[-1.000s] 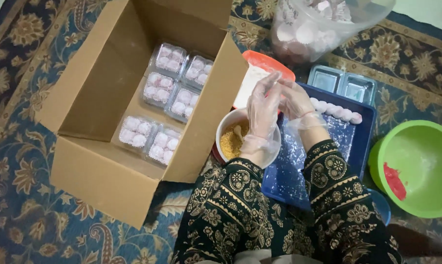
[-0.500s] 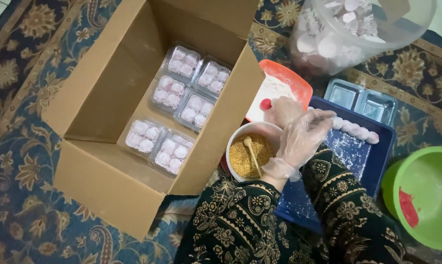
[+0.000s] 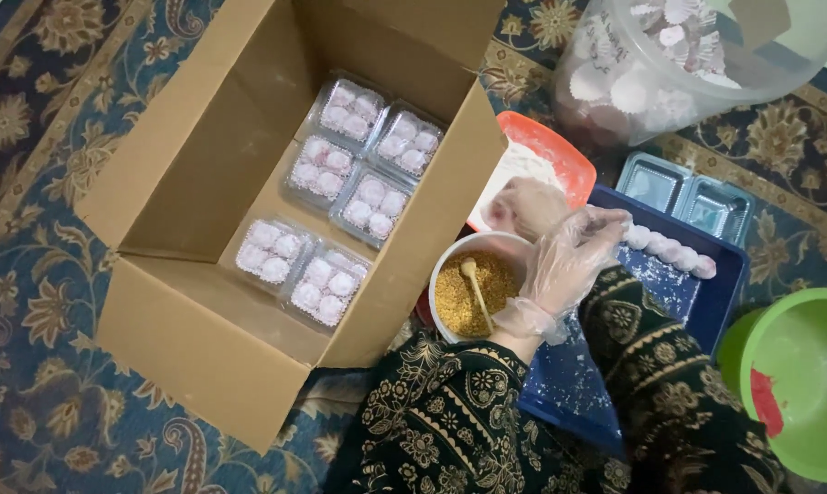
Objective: Preparing stuffed dough balls by filling pink dough with a yellow mixture, rolling them, and placing them on a tray.
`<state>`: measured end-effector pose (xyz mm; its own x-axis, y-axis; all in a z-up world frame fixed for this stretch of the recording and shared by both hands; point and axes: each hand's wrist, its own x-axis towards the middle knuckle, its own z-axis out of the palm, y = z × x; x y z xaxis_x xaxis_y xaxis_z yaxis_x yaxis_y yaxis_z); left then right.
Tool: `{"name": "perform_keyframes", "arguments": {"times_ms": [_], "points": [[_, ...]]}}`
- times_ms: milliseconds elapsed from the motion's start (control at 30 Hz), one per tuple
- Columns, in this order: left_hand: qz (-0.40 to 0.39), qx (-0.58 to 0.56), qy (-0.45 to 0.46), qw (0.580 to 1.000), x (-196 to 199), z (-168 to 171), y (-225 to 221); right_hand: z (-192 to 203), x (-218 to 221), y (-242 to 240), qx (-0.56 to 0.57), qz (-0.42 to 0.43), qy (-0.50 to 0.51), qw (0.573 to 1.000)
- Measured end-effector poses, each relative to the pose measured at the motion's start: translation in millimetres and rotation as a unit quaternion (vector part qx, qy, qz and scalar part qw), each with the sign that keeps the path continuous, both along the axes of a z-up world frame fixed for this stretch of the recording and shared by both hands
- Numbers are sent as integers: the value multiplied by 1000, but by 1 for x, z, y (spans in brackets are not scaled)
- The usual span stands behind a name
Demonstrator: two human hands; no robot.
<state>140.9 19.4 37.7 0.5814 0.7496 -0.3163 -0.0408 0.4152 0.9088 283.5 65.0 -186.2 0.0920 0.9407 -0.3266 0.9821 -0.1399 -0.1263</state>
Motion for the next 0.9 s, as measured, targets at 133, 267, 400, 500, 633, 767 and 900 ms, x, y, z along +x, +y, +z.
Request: {"name": "perform_keyframes", "arguments": {"times_ms": [133,267,400,500,633,767,900], "points": [[-11,3,31,999,12,-22,4,87,8,10,-61,132,186,972],[9,25,59,998,6,-18,5,87,28,7,-161,121,200,959],[12,22,69,997,11,-16,9,92,29,6,-105,32,214,971],[23,83,76,993,16,-34,4,104,19,3,-66,-32,225,972],[30,-5,51,998,9,-12,13,114,9,3,-24,-96,235,967],[44,-30,46,998,7,-8,16,120,-7,16,48,-144,240,959],[61,-63,24,996,1,5,14,175,-53,32,72,-129,319,936]]}}
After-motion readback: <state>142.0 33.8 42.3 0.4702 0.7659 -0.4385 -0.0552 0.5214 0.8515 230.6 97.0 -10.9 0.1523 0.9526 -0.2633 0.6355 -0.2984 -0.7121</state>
